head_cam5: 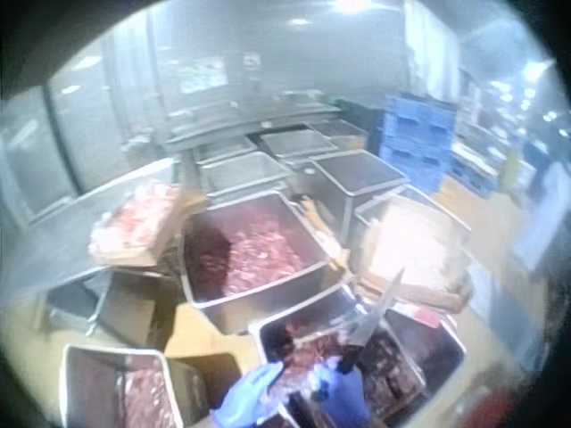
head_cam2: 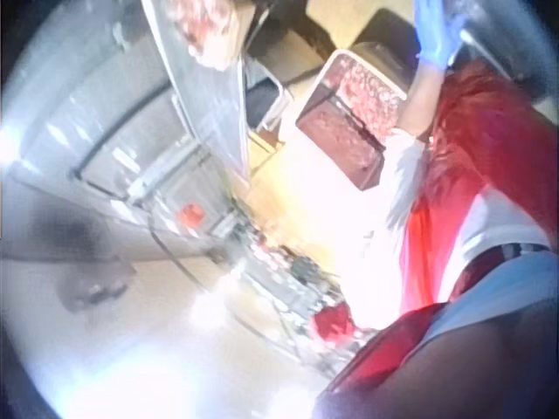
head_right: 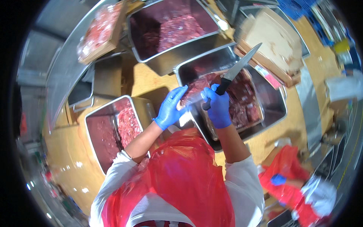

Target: The person cuts large blocks of raw meat into smaller pieces using a knife and places them into metal bins. They repeatedly open cardboard boxes, remove vacuum-sealed meat blocks, and transfer the cut pieces into the bins.

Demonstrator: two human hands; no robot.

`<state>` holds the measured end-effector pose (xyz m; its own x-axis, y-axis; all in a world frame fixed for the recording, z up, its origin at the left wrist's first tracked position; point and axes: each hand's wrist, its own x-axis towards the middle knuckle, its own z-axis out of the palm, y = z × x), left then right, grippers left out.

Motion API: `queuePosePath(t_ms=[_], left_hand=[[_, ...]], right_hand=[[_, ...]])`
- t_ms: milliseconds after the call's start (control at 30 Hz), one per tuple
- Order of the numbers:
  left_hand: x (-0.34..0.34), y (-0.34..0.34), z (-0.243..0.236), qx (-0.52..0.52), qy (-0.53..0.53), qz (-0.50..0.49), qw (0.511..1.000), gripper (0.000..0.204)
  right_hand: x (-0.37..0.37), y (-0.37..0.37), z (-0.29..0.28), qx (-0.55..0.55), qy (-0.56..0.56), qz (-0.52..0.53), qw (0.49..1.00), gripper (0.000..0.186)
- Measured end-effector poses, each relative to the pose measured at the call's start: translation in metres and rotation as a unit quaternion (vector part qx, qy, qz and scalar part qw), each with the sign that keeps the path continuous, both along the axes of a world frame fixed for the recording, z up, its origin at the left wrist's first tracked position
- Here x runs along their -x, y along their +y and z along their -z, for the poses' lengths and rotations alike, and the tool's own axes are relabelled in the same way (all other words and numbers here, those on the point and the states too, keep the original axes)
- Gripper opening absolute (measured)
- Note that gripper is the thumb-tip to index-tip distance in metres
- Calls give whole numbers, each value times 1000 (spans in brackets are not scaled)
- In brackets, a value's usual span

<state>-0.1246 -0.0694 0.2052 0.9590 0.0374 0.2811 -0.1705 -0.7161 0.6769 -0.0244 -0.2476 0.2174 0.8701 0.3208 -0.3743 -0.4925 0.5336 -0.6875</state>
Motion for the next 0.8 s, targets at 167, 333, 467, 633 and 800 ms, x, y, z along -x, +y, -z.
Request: queuePosePath(t_ms=[167, 333, 467, 633, 800], left_hand=[[42, 104, -67, -8, -187, -203, 961, 22], [90, 212, -119, 140, -44, -316, 937, 18], [162, 282, -142, 166, 56, -309, 935, 19], [265, 328, -147, -40, 72, -436, 896, 22], [340, 335, -146, -39, 59, -497, 865, 20]], right_hand=[[7, 127, -65, -73, -16, -110, 991, 28], [10, 224, -77, 137, -167, -244, 945, 24], [43, 230, -47, 245, -412, -278, 832, 38], [153, 222, -45, 441, -629, -313, 558, 34], [206, 276, -57, 396, -730, -308, 464, 36]])
